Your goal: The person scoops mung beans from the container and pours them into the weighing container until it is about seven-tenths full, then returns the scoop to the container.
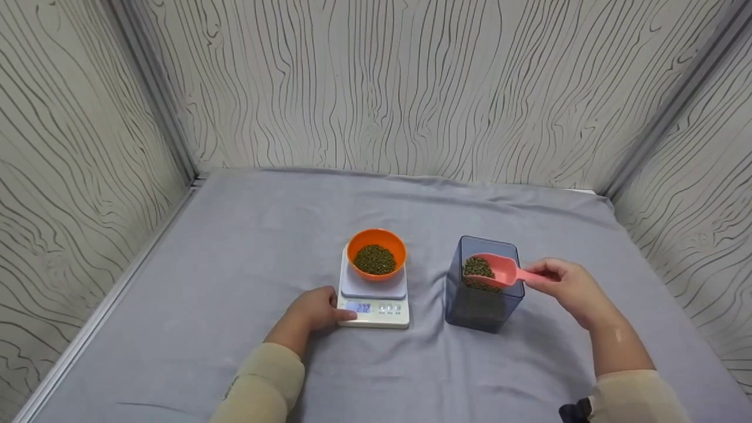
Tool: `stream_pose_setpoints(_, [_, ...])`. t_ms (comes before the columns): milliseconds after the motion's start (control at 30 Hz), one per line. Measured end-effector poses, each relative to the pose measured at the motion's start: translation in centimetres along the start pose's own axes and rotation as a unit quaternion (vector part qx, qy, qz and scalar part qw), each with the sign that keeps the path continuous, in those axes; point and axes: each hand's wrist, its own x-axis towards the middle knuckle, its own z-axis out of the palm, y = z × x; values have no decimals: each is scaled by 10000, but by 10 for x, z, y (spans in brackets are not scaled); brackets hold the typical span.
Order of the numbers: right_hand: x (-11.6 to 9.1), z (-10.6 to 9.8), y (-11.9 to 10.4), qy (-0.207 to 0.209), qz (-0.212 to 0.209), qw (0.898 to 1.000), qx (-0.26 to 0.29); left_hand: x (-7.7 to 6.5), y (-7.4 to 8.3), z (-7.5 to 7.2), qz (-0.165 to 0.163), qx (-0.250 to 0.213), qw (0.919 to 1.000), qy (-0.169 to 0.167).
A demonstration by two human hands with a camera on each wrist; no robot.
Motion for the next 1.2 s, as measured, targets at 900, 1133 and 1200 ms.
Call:
stream_pose_setpoints(900, [-8, 11, 29, 194, 312, 9934, 1086, -2, -1, -1, 129, 76, 9999, 61])
stream_pose_setpoints(1133, [-8, 10, 25, 337, 107, 9971, 678, 0, -3, 1, 198, 209, 9995, 138])
stream_pose_setpoints(1200, [-7, 9, 24, 373, 26, 9972, 640, 0, -2, 0, 241, 339, 9990, 189])
